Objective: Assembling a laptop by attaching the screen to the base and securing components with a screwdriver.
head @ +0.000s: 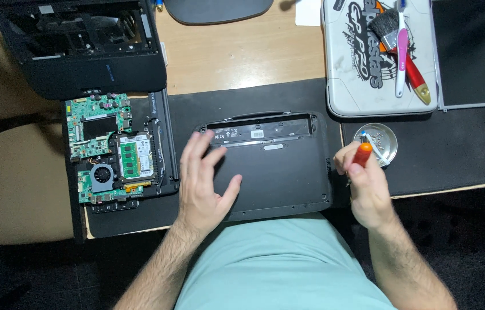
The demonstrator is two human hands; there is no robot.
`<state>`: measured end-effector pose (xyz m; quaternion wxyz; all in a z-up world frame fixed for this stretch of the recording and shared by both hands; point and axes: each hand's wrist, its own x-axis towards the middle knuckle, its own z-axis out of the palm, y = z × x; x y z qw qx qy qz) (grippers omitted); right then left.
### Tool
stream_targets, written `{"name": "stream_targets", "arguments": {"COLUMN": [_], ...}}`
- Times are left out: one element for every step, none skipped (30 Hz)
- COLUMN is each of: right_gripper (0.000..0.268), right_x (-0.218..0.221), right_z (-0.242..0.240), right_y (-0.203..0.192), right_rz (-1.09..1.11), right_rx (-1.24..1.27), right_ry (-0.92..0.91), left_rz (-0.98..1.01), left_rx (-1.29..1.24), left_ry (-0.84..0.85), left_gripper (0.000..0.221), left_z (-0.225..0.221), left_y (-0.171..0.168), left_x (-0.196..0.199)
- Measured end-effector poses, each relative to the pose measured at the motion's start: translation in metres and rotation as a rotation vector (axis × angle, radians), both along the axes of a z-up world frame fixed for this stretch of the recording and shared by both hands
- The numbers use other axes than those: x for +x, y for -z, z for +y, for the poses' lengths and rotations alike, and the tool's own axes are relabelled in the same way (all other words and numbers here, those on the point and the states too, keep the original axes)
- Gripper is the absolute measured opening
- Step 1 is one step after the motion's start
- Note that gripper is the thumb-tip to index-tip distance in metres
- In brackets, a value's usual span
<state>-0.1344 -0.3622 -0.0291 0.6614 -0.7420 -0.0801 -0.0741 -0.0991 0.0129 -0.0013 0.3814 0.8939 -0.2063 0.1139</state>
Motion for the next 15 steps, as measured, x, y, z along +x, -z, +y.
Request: {"name": "stream_targets", "arguments": {"right_gripper": [0.026,0.031,0.036,0.036,0.035,0.035,0.035,0.037,0.039,0.039,0.033,0.030,0.030,0.029,0.034], "right_x": [-0.001,0.000,0.001,0.003,0.006,0.009,0.012,0.015,0.018,0.025,0.032,0.038,0.051,0.064,0.077], "right_z": [0.005,0.009,0.014,0.020,0.027,0.033,0.036,0.039,0.041,0.042,0.042,0.042,0.045,0.046,0.048], "right_y": [-0.003,-0.006,-0.010,-0.014,-0.019,-0.023,-0.026,-0.030,-0.033,-0.034,-0.035,-0.036,-0.039,-0.042,-0.046], "right_rz": [-0.002,-0.017,-0.031,-0.034,-0.023,-0.012,-0.015,-0.007,0.001,0.000,-0.020,-0.037,-0.037,-0.096,-0.155], "right_rx": [0.004,-0.053,-0.109,-0.106,-0.099,-0.092,-0.089,-0.108,-0.127,-0.125,-0.151,-0.177,-0.176,-0.200,-0.225], "right_ry": [0.001,0.054,0.107,0.105,0.123,0.142,0.139,0.157,0.174,0.169,0.167,0.168,0.165,0.115,0.064], "left_rz": [-0.002,0.067,0.136,0.133,0.221,0.308,0.305,0.297,0.290,0.289,0.275,0.263,0.263,0.266,0.269], "left_rx": [0.004,-0.030,-0.065,-0.062,-0.125,-0.187,-0.185,-0.185,-0.185,-0.185,-0.160,-0.135,-0.134,-0.089,-0.044], "left_ry": [0.001,-0.037,-0.075,-0.078,-0.077,-0.076,-0.078,-0.068,-0.058,-0.063,-0.042,-0.018,-0.020,-0.010,-0.001], "left_gripper": [0.062,0.074,0.085,0.085,0.088,0.092,0.092,0.093,0.095,0.095,0.096,0.097,0.097,0.094,0.092], "left_z": [0.000,0.000,0.001,0.000,0.000,-0.001,0.000,0.000,0.000,0.001,0.001,0.000,0.002,0.003,0.003], "left_y": [0.000,-0.001,-0.002,-0.005,-0.008,-0.011,-0.011,-0.010,-0.008,-0.009,-0.009,-0.008,-0.007,-0.005,-0.004], "left_x": [0.001,0.002,0.003,0.006,0.010,0.014,0.018,0.022,0.026,0.025,0.025,0.025,0.025,0.025,0.024]}}
